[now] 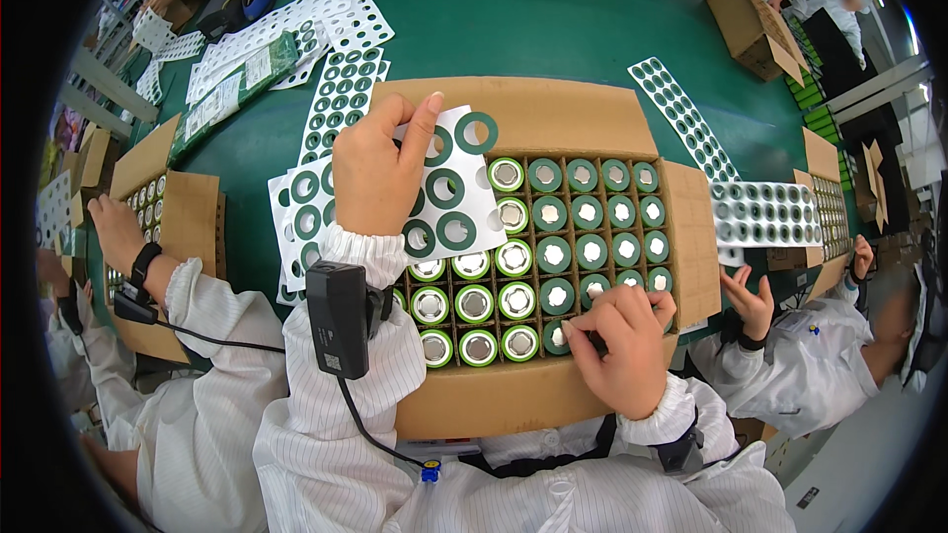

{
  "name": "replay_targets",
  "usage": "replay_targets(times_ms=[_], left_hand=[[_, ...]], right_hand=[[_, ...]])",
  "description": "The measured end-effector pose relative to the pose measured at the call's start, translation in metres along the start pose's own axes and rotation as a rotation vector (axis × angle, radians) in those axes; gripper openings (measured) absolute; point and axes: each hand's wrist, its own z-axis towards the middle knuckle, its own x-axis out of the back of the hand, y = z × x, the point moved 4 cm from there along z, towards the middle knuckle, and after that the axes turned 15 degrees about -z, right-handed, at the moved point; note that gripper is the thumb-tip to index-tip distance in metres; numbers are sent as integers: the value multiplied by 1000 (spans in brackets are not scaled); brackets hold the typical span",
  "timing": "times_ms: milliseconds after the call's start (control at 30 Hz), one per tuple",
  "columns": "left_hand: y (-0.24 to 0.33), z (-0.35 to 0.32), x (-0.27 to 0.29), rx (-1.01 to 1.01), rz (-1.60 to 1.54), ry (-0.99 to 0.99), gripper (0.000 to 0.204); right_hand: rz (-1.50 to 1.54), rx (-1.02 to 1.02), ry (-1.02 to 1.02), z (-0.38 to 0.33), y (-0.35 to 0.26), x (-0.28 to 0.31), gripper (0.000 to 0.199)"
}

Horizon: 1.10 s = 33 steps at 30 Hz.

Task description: Applying circular adhesive insulators to the terminals of cylindrical batteries in a factory setting.

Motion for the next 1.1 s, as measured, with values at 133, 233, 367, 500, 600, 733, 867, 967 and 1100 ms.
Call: replay_targets(times_ms=[133,233,367,500,600,733,867,967,1100], left_hand=[[-1,2,0,-26,33,7,34],[0,2,-5,-49,0,2,34],[0,1,0,-54,1,8,35],[-6,0,-1,-61,15,26,36],[-4,1,-5,-89,5,37,36],[-7,0,-4,-79,58,-11,30],[-1,1,-9,-126,37,-23,33],[0,-1,0,-169,92,-27,34],[-7,0,-6,-122,21,-18,35]], right_hand=[[93,-80,-54,7,9,4,17],[116,-90,-213,19,13,6,15],[132,-27,-86,64,7,14,8],[88,18,84,122,-5,-1,6],[64,14,194,148,-8,-9,9],[-5,24,168,159,-13,-21,8],[-3,28,185,152,-12,-13,7],[48,89,240,135,-28,3,8],[190,25,-9,92,-15,7,9]])
